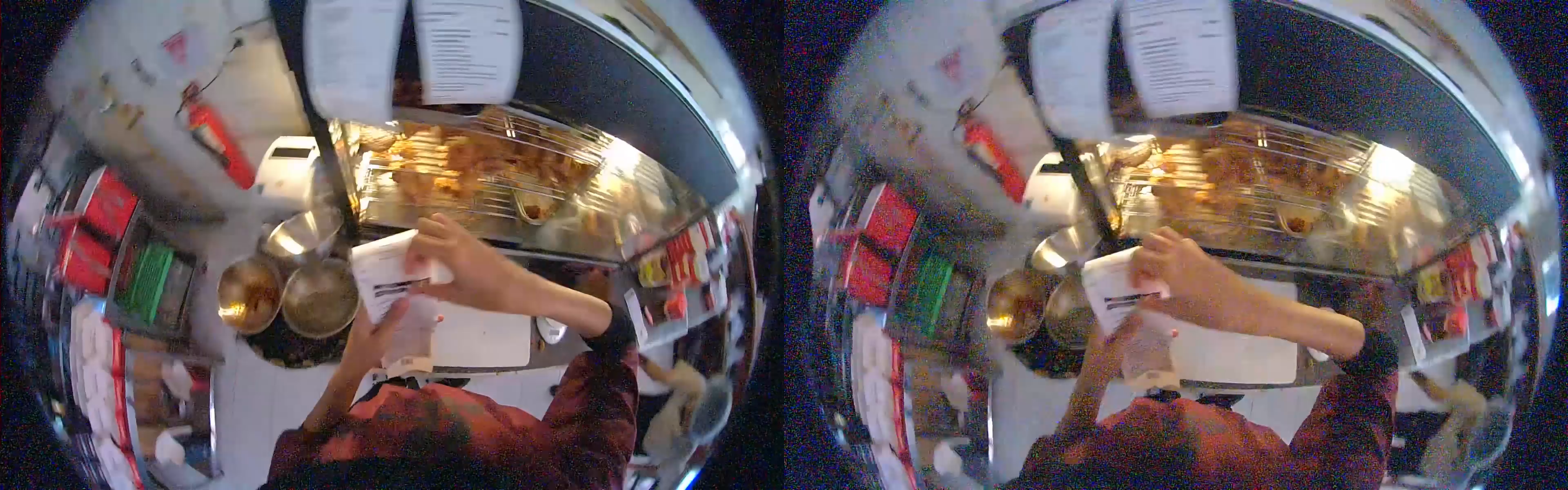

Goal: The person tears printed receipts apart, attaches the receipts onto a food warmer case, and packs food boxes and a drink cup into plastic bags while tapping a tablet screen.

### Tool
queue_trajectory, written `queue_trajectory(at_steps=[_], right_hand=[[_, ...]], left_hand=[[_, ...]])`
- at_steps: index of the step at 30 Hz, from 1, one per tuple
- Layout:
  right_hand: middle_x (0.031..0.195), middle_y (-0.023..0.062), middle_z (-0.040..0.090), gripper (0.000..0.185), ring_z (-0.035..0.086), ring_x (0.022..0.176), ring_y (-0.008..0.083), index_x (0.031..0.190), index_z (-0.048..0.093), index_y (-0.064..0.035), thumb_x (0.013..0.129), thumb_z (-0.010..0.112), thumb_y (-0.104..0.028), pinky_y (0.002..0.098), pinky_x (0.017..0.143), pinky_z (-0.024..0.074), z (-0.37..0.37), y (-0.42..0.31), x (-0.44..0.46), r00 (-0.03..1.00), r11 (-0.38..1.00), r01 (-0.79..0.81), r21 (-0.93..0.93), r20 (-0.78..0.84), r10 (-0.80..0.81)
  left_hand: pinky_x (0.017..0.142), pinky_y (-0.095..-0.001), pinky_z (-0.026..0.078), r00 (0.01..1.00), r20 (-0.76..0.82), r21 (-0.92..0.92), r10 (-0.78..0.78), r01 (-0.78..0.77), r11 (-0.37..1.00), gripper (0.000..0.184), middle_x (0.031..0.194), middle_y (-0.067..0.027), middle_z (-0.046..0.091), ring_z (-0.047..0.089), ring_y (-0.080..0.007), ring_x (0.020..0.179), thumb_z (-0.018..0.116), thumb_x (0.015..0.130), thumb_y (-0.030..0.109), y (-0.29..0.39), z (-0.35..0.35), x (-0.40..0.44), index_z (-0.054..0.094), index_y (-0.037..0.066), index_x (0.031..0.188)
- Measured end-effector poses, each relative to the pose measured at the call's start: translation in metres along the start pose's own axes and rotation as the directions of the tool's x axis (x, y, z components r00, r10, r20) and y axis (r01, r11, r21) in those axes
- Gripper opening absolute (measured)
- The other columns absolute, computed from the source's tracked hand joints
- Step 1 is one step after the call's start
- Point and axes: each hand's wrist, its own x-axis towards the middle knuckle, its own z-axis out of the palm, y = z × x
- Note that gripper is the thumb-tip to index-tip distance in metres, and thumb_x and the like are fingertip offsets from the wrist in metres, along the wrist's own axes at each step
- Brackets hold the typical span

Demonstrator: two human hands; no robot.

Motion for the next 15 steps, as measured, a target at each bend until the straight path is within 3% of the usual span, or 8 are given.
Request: queue_trajectory(at_steps=[1, 2, 3, 4, 5, 7, 10, 15], right_hand=[[0.097, 0.01, 0.049, 0.036, 0.046, 0.097, 0.0269, 0.096, 0.049, -0.0053, 0.068, 0.071, -0.016, 0.038, 0.085, 0.0377, 0.008, -0.001, -0.007, 0.99, 0.99, -0.068, 0.127, -0.114, 0.082], [0.102, 0.0112, 0.049, 0.039, 0.046, 0.102, 0.0282, 0.099, 0.048, -0.0047, 0.069, 0.07, -0.018, 0.0394, 0.086, 0.038, 0.011, -0.005, -0.01, 0.982, 0.997, -0.081, 0.018, -0.168, 0.083], [0.105, 0.0123, 0.049, 0.045, 0.046, 0.105, 0.0286, 0.106, 0.047, -0.0045, 0.07, 0.069, -0.02, 0.0408, 0.084, 0.0389, 0.01, -0.007, -0.011, 0.981, 0.982, -0.182, 0.054, -0.051, 0.185], [0.105, 0.0124, 0.049, 0.048, 0.047, 0.104, 0.0287, 0.109, 0.047, -0.0038, 0.07, 0.069, -0.021, 0.0409, 0.081, 0.0402, 0.009, -0.006, -0.012, 0.962, 0.953, -0.271, 0.133, -0.008, 0.274], [0.102, 0.0114, 0.05, 0.048, 0.047, 0.103, 0.0277, 0.109, 0.046, -0.0031, 0.071, 0.066, -0.024, 0.0405, 0.078, 0.0408, 0.009, 0.002, -0.015, 0.968, 0.966, -0.251, 0.068, 0.004, 0.251], [0.097, 0.0094, 0.051, 0.035, 0.049, 0.101, 0.0241, 0.103, 0.049, -0.0028, 0.076, 0.058, -0.023, 0.0383, 0.075, 0.0419, 0.009, -0.007, -0.024, 0.956, 0.923, -0.235, -0.306, -0.244, 0.162], [0.097, 0.0092, 0.051, 0.029, 0.049, 0.1, 0.0235, 0.099, 0.049, -0.0033, 0.075, 0.056, -0.017, 0.0383, 0.072, 0.0433, 0.006, -0.002, -0.034, 0.958, 0.921, -0.246, -0.303, -0.218, 0.184], [0.079, 0.016, 0.058, 0.031, 0.06, 0.077, 0.032, 0.103, 0.046, -0.0018, 0.074, 0.053, -0.008, 0.0429, 0.064, 0.0474, -0.026, 0.014, -0.06, 0.913, 0.93, -0.308, -0.199, -0.339, 0.23]], left_hand=[[0.082, -0.0285, 0.043, 0.999, -0.04, 0.058, -0.036, 0.039, 0.998, 0.035, 0.104, -0.0084, 0.059, 0.054, -0.015, 0.093, 0.057, 0.088, 0.022, 0.003, 0.002, -0.002, 0.05, -0.001, 0.113], [0.081, -0.0287, 0.043, 0.997, -0.055, 0.12, -0.062, 0.068, 0.99, 0.037, 0.104, -0.0078, 0.058, 0.053, -0.0155, 0.092, 0.059, 0.086, 0.022, 0.001, 0.002, -0.003, 0.049, -0.001, 0.113], [0.08, -0.0294, 0.044, 0.998, -0.039, 0.224, 0.056, -0.046, 0.973, 0.039, 0.104, -0.007, 0.058, 0.053, -0.0159, 0.092, 0.062, 0.085, 0.024, -0.044, -0.013, 0.006, 0.05, -0.001, 0.113], [0.081, -0.0296, 0.044, 0.996, -0.049, -0.009, -0.077, 0.076, 0.997, 0.039, 0.105, -0.0076, 0.057, 0.053, -0.0157, 0.092, 0.062, 0.084, 0.024, -0.011, 0.003, 0.004, 0.051, -0.001, 0.112], [0.078, -0.0295, 0.044, 0.991, -0.108, -0.003, -0.08, 0.08, 0.997, 0.038, 0.105, -0.0094, 0.057, 0.053, -0.0158, 0.091, 0.062, 0.084, 0.024, -0.021, 0.007, 0.008, 0.051, 0.001, 0.112], [0.077, -0.0322, 0.047, 0.986, -0.035, 0.244, -0.161, 0.165, 0.956, 0.045, 0.106, -0.0114, 0.055, 0.054, -0.0189, 0.092, 0.062, 0.084, 0.023, -0.023, 0.01, 0.016, 0.044, 0.001, 0.119], [0.074, -0.0361, 0.051, 0.983, -0.134, -0.269, -0.122, 0.082, 0.96, 0.054, 0.107, -0.0121, 0.055, 0.057, -0.0221, 0.09, 0.062, 0.084, 0.026, -0.024, 0.038, 0.017, 0.037, 0.0, 0.124], [0.069, -0.038, 0.053, 0.985, 0.162, -0.356, -0.058, 0.113, 0.928, 0.054, 0.102, -0.0152, 0.056, 0.059, -0.0267, 0.083, 0.059, 0.085, 0.027, -0.006, 0.057, 0.024, 0.034, -0.001, 0.124]])
